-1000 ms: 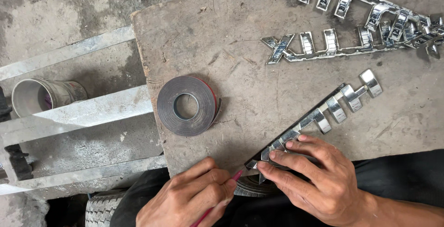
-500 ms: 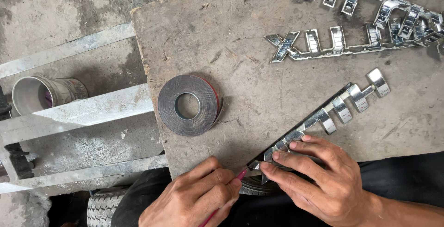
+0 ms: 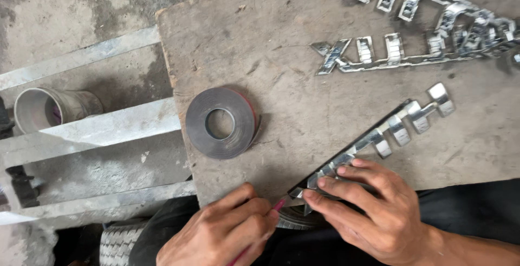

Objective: The person applies double-sided adhesive tape to the back of chrome metal letters using a utility knife to press and trim the tape. The letters are handled one at a time and placed on a wooden board.

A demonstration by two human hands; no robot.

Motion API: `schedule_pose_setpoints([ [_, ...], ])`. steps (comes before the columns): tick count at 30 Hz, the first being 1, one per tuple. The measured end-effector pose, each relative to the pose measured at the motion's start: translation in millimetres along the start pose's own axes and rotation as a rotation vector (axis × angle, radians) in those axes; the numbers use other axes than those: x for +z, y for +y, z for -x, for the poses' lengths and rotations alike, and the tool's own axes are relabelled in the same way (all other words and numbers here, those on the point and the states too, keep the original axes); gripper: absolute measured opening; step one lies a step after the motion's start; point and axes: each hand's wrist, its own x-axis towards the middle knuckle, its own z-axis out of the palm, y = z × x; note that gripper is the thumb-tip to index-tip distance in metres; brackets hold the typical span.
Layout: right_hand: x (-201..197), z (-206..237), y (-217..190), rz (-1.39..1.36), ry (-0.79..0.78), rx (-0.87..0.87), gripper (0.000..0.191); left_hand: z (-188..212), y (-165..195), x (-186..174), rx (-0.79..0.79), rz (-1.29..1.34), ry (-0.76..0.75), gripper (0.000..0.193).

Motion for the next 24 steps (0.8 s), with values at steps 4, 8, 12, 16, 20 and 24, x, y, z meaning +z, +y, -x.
schedule_pose_setpoints([
  [4,-8,1,5,0.060,0.036,-0.074,0.026,-6,2,9,-0.018,0.252,0.348,0.010],
  [8,-13,3,1,0.021,0.030,-0.014,0.028,-14,12,6,-0.111,0.128,0.440,0.016],
  [12,-17,3,0,-0.006,0.024,-0.023,0.028,-27,23,-2,-0.065,-0.042,0.418,0.010],
  [16,-20,6,3,0.038,0.010,-0.103,0.036,-28,36,-13,-0.092,-0.264,0.166,0.026],
  [20,-10,9,-1,0.047,0.021,-0.072,0.036,-23,37,-3,-0.152,-0.336,0.120,0.026],
  [24,0,8,-1,0.069,0.071,-0.076,0.027,-18,28,10,-0.137,-0.373,0.100,0.033],
])
